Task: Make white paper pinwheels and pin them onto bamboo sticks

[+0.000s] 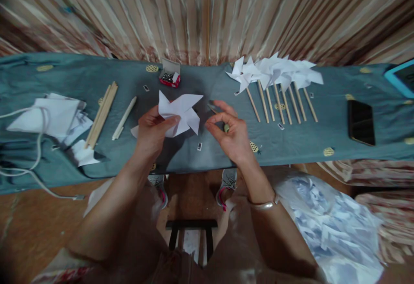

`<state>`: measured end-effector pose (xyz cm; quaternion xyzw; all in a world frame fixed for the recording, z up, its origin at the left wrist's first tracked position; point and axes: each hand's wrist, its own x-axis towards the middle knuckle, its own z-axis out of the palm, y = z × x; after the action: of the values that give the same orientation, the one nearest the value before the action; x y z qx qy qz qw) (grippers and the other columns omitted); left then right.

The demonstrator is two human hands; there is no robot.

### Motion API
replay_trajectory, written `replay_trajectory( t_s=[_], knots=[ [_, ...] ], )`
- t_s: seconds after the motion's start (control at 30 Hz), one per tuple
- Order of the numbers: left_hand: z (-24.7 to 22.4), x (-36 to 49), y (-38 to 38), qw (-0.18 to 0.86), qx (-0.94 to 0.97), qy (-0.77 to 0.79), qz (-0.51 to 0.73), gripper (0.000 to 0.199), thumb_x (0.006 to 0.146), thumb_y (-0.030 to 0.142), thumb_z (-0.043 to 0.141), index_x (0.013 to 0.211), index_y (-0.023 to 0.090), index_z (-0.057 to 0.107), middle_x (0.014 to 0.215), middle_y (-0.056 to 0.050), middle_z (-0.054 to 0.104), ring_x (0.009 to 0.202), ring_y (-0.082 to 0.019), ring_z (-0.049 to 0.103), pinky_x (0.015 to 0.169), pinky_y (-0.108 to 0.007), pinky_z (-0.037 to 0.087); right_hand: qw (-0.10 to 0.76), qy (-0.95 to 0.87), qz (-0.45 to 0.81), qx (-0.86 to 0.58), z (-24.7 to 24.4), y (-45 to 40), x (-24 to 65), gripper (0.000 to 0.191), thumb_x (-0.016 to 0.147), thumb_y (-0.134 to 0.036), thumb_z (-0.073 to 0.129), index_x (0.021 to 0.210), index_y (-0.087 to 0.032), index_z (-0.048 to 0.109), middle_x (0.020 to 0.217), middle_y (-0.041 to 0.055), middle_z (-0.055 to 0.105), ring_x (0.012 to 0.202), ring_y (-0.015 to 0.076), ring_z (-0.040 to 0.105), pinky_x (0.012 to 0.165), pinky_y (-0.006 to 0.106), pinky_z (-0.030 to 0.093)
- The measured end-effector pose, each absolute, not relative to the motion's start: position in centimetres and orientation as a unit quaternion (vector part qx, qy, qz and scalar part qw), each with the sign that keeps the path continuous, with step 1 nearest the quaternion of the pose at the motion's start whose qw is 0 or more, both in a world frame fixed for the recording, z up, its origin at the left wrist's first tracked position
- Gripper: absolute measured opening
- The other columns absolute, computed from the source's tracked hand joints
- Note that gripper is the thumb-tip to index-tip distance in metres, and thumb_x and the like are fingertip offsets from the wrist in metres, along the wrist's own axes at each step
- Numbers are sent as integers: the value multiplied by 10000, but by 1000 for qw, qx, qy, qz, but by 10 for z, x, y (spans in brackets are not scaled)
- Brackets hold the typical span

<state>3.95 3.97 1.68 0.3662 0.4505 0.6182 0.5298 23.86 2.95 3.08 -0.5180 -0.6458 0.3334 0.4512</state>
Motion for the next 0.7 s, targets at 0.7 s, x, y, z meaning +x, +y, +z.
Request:
replay_trajectory(
  t_s=[0.7],
  knots=[
    [19,66,26,610,382,399,568,430,551,311,929,921,207,737,792,12,746,701,-162,670,678,-303,550,440,-652,336,-518,47,10,226,55,828,-237,711,797,-281,707,1384,18,610,1392,275,495,1186,545,384]
  ],
)
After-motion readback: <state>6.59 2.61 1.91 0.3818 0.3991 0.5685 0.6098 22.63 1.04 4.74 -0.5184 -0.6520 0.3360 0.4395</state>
